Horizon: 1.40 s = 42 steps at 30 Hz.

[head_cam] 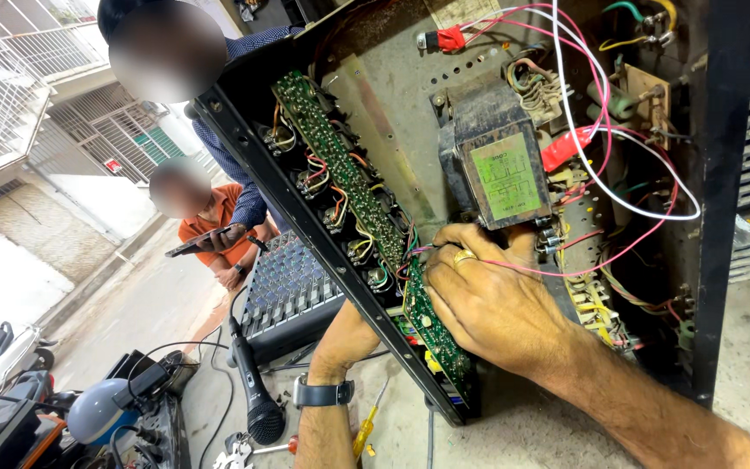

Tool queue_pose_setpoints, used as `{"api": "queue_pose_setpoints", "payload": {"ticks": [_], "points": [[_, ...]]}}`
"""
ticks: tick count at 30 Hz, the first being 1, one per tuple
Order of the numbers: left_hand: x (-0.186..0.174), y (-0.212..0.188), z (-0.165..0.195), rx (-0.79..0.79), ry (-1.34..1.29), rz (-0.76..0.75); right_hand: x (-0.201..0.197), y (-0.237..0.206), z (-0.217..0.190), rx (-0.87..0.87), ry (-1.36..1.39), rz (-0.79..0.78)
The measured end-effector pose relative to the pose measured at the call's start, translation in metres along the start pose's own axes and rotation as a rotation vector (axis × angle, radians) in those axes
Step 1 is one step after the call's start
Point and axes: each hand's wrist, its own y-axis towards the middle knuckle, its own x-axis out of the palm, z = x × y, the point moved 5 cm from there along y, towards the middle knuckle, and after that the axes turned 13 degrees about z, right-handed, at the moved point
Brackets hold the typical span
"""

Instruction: The person tests and repairs an audio amplifier and mixer setup at an outdoor repair bench. The person turns knobs on the amplifier front panel, reaches inside the open amplifier chassis to adjust internal wiring and circuit boards, and repeatedly toggles controls while checking indicator lights between adjustments.

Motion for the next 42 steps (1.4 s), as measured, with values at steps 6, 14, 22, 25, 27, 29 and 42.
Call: {"api": "queue_pose_setpoints", "payload": {"ticks": [6, 14, 22, 25, 27, 29, 42], "points": [[0.001, 0.000, -0.004, -0.054, -0.025, -0.003, 0.000, -0.001, 0.001, 0.014, -0.014, -0.011], [0.000, -0.001, -0.003, -0.052, -0.027, 0.002, 0.002, -0.003, 0.001, 0.010, -0.025, -0.005], [-0.001, 0.000, -0.003, -0.044, -0.018, 0.013, 0.003, -0.004, 0.000, 0.013, -0.064, -0.009], [-0.001, 0.000, -0.003, -0.070, -0.020, 0.021, 0.003, -0.004, 0.001, 0.009, -0.068, -0.003], [0.000, 0.000, -0.001, -0.060, -0.006, 0.021, 0.002, -0.004, 0.001, 0.011, -0.062, 0.002], [0.001, 0.000, 0.002, -0.036, -0.015, 0.007, 0.002, -0.004, 0.002, 0.017, -0.060, -0.002], [0.004, -0.001, 0.004, -0.057, -0.087, -0.016, 0.000, -0.004, 0.004, -0.008, -0.044, -0.009]]}}
